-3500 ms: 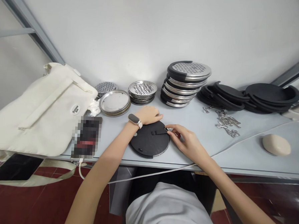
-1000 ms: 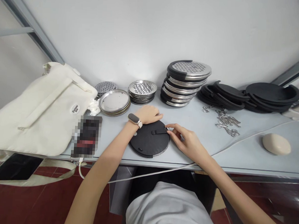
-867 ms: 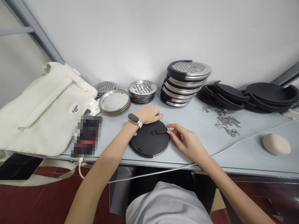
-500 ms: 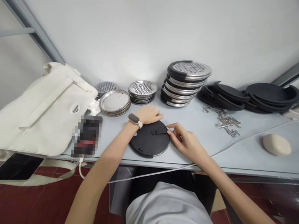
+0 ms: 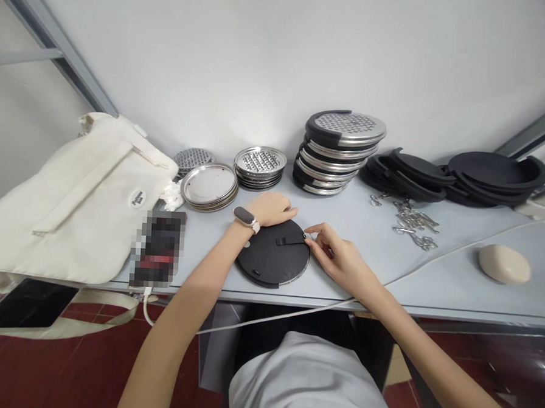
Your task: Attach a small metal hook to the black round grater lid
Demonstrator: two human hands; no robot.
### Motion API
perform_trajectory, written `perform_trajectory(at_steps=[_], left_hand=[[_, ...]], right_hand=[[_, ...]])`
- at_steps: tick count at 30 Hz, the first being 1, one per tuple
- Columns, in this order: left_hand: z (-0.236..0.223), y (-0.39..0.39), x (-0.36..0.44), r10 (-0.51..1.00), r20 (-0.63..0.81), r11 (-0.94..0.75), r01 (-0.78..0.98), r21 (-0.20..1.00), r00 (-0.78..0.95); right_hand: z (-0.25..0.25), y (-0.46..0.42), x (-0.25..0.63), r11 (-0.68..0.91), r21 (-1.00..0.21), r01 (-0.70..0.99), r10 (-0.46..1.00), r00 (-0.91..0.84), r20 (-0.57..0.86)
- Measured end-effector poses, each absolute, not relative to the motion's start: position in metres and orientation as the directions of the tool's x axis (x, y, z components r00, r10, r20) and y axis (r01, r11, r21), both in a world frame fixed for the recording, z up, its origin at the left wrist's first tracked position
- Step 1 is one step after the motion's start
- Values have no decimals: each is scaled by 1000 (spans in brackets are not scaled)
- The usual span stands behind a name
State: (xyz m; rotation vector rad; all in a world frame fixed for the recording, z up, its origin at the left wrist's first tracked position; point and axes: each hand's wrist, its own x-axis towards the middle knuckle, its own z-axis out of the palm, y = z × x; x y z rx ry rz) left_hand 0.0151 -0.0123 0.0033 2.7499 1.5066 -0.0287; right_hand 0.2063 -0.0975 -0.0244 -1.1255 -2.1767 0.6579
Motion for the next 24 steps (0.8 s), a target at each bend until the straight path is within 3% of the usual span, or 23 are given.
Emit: perform_trajectory(at_steps=[6,24], left_hand=[[4,-15,14,858,-26,-512,858,44,514],[3,-12,16,852,-15,-524,852,-10,524]], right_hand=[[-24,-97,206,521,-674,523,836,-470,281],[-21,-99,205,531,-664,527,827,-492,271]])
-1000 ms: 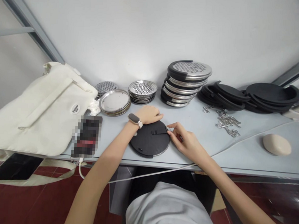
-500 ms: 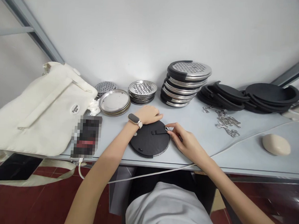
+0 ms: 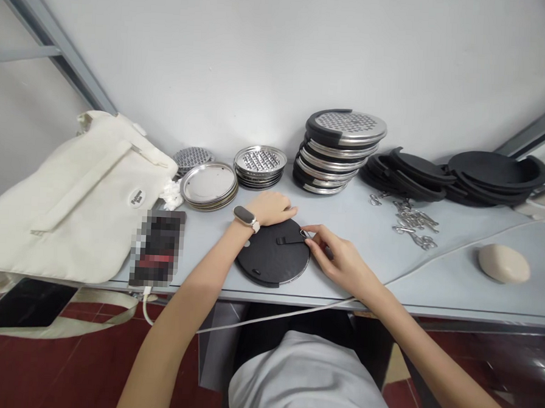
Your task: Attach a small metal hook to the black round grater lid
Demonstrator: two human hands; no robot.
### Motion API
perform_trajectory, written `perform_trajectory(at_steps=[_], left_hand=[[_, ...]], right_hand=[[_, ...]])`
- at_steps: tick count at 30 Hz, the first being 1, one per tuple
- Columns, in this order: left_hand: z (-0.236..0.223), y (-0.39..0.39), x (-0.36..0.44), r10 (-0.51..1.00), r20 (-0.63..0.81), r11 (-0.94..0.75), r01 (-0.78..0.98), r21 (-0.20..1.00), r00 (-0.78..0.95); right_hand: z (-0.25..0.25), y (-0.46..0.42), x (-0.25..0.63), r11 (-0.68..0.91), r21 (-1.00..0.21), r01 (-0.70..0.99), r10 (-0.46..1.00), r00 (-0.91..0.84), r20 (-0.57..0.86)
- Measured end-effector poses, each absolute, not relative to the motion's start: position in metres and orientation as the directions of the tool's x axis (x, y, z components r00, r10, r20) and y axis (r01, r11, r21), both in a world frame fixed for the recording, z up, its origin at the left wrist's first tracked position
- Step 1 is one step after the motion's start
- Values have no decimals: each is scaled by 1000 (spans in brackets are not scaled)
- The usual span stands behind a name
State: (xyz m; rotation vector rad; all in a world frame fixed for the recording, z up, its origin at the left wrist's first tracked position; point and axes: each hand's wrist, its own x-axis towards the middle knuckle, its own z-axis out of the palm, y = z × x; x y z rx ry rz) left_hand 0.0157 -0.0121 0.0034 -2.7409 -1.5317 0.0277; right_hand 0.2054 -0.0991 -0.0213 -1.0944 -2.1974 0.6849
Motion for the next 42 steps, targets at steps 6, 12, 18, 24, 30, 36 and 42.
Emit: perform_trajectory(at_steps=[6,12,18,24,30,36,42], left_hand=[[2,-10,16,850,-14,-527,850,-5,527],[3,-11,16,853,-26,-522,853,-6,522],[4,-12,17,857,-31,-515,857,-12,514],[6,-13,16,852,-32,-523,852,-14,523],[5,-12,16,849,-22,-528,849,-15,528],[5,-12,16,852,-33,-523,852,-11,522],[5,-13,17,853,-28,-522,853,-17,522]], right_hand=[[-22,-98,206,514,-660,548,841,-475,261],[-22,-98,206,510,-667,543,842,-474,259],[-23,-98,206,505,-669,546,846,-467,257],[-24,-99,205,504,-667,549,846,-469,253],[-24,-100,205,509,-658,554,844,-470,257],[-24,-100,204,514,-649,561,843,-470,261],[-24,-100,204,509,-647,567,845,-471,252]])
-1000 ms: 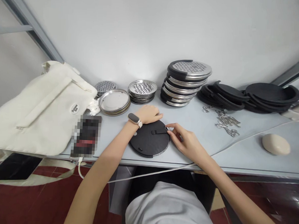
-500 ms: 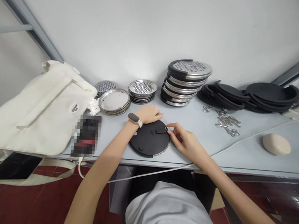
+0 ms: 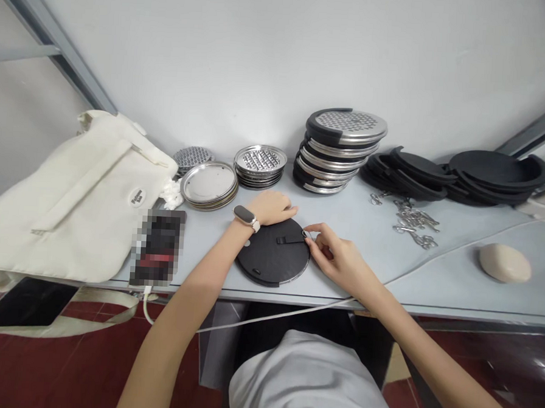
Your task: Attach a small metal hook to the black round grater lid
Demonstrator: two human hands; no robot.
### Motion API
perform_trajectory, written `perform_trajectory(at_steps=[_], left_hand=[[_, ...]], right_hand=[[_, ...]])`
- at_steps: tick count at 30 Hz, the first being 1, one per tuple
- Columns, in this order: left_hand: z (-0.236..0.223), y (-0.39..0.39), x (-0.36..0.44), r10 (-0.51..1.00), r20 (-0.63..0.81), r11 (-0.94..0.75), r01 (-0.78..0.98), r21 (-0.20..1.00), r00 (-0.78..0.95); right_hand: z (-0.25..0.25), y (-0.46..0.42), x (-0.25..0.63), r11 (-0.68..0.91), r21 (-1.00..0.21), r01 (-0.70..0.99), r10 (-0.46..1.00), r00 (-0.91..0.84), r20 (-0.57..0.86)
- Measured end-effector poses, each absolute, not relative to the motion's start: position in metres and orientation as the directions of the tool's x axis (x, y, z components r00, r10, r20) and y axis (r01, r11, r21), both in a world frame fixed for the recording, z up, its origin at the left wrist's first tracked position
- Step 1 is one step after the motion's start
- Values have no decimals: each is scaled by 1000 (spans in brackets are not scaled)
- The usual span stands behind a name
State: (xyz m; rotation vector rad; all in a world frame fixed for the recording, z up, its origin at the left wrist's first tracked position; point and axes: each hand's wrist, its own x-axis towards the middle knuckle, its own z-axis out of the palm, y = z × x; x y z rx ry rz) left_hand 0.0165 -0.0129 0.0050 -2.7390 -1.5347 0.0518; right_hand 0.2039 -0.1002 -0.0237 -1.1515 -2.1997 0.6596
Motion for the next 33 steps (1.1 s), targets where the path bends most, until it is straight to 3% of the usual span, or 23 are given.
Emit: perform_trajectory(at_steps=[33], left_hand=[[5,-15,15,847,-1,-532,847,6,532]], right_hand=[[-21,-101,204,524,-628,575,836,-488,250]])
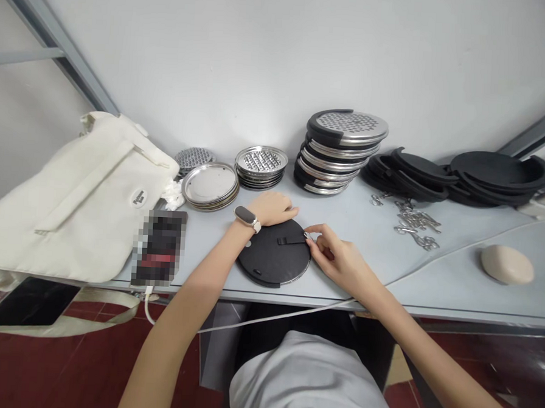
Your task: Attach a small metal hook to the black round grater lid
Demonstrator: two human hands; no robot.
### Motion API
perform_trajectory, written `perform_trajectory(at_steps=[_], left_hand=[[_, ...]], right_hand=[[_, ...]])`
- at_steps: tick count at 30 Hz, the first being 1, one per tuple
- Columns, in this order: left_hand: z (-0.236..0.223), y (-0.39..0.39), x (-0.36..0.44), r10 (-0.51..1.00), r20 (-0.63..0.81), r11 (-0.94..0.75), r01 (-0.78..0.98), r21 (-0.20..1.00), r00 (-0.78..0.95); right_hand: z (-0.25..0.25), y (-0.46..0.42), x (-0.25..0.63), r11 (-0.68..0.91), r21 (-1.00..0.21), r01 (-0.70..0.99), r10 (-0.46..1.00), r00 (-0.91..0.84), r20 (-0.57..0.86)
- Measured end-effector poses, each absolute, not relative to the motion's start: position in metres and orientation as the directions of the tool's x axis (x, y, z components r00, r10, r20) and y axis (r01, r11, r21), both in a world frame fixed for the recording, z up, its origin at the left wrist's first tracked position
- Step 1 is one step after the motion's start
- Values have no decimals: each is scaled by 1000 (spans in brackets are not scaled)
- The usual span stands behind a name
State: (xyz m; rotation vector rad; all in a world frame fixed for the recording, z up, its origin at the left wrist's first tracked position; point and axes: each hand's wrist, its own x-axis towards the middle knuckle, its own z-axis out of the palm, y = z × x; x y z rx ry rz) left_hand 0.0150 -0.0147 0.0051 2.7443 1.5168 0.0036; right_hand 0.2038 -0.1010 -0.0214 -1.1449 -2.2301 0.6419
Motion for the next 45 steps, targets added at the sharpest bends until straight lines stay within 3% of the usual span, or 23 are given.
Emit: perform_trajectory(at_steps=[45], left_hand=[[4,-13,16,839,7,-545,839,-11,545]], right_hand=[[-21,-99,205,532,-650,542,821,-519,239]])
